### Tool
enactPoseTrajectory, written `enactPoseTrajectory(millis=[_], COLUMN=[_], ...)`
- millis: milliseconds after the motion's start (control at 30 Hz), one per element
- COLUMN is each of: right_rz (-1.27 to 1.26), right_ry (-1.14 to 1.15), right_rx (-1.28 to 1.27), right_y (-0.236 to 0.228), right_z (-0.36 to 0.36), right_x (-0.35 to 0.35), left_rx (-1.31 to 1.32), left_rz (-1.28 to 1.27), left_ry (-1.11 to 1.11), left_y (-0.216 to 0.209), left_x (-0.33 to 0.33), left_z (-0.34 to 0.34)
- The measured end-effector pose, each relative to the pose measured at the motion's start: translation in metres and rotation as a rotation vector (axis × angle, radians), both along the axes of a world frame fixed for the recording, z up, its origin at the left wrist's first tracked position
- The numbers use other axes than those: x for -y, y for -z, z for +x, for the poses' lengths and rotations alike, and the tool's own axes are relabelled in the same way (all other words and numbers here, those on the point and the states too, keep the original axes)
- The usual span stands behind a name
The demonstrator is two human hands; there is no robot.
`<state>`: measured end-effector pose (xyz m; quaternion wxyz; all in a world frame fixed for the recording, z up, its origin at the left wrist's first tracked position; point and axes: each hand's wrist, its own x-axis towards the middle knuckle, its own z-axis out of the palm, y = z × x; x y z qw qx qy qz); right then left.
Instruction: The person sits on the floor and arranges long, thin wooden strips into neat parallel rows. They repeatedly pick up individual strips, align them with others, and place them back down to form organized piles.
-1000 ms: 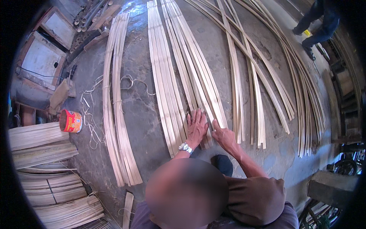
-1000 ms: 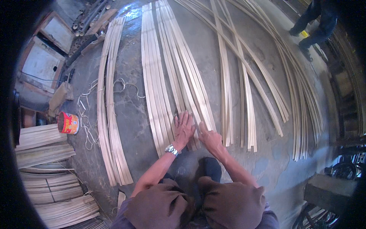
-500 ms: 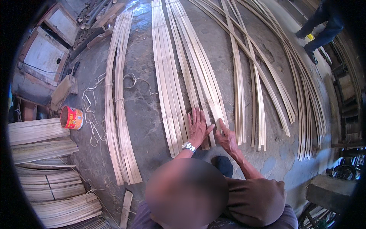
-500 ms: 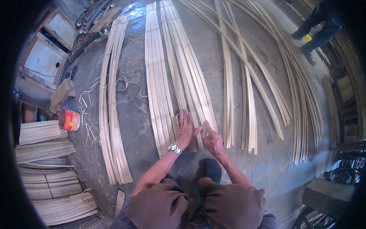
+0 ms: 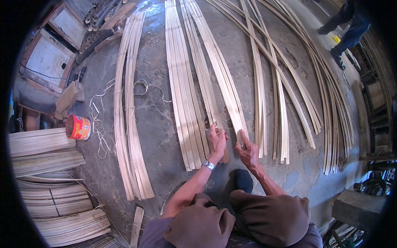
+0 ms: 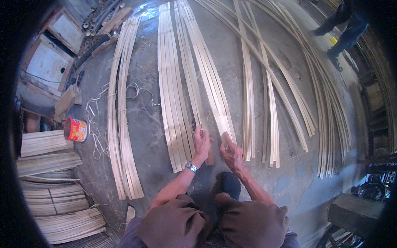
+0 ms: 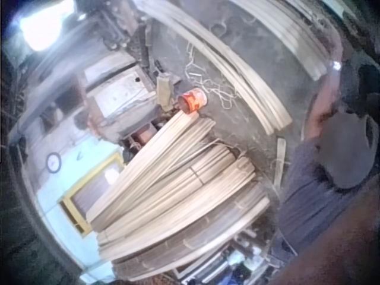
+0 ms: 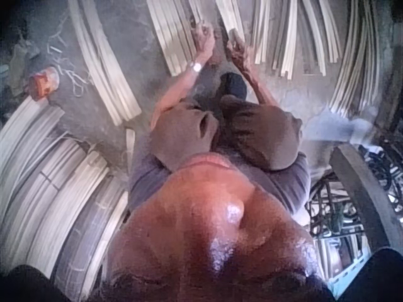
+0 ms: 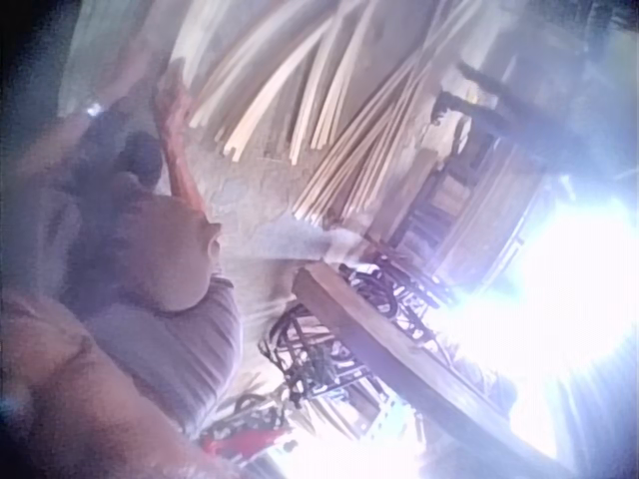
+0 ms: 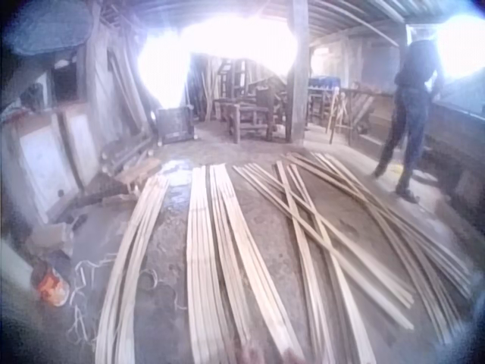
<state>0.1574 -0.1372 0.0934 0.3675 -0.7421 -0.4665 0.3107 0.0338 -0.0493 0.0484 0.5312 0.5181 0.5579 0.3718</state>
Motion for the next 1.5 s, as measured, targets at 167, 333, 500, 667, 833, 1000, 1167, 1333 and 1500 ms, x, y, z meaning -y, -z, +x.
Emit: enactPoseTrajectory(millis=[167,333,500,667,833,1000,1167,1333,1500], right_rz=[-0.021,0.022,-0.093,-0.189,-0.228,-0.297,-0.320,-0.214,-0.018], right_ry=[-0.080,-0.153,-0.244,-0.290,-0.308,-0.338,-0.367,-0.289,-0.244], right_rx=[0.032,0.168,0.225,0.389,0.492,0.527,0.560,0.516,0.605], right_y=[0.015,0.039,0.033,0.038,0.034,0.030,0.029,0.032,0.036], right_z=[-0.011,-0.003,0.000,0.011,0.003,0.002,0.002,0.011,0.019], right_x=[-0.001,0.002,-0.001,0.003,-0.003,-0.005,-0.003,-0.001,-0.006], left_rx=[-0.138,-0.252,-0.363,-0.384,-0.542,-0.668,-0.778,-0.838,-0.887], left_rz=[0.184,0.222,0.319,0.171,0.110,0.123,0.197,0.151,0.558], left_ry=[-0.111,-0.067,0.014,0.289,0.428,0.508,0.492,0.560,0.433], left_y=[0.034,0.053,0.063,0.015,0.012,0.028,0.023,-0.010,0.007], left_x=[-0.003,-0.005,-0.005,-0.011,-0.026,-0.037,-0.037,-0.031,-0.019], left_z=[0.003,0.019,0.014,0.010,0.007,0.007,0.000,-0.006,-0.016])
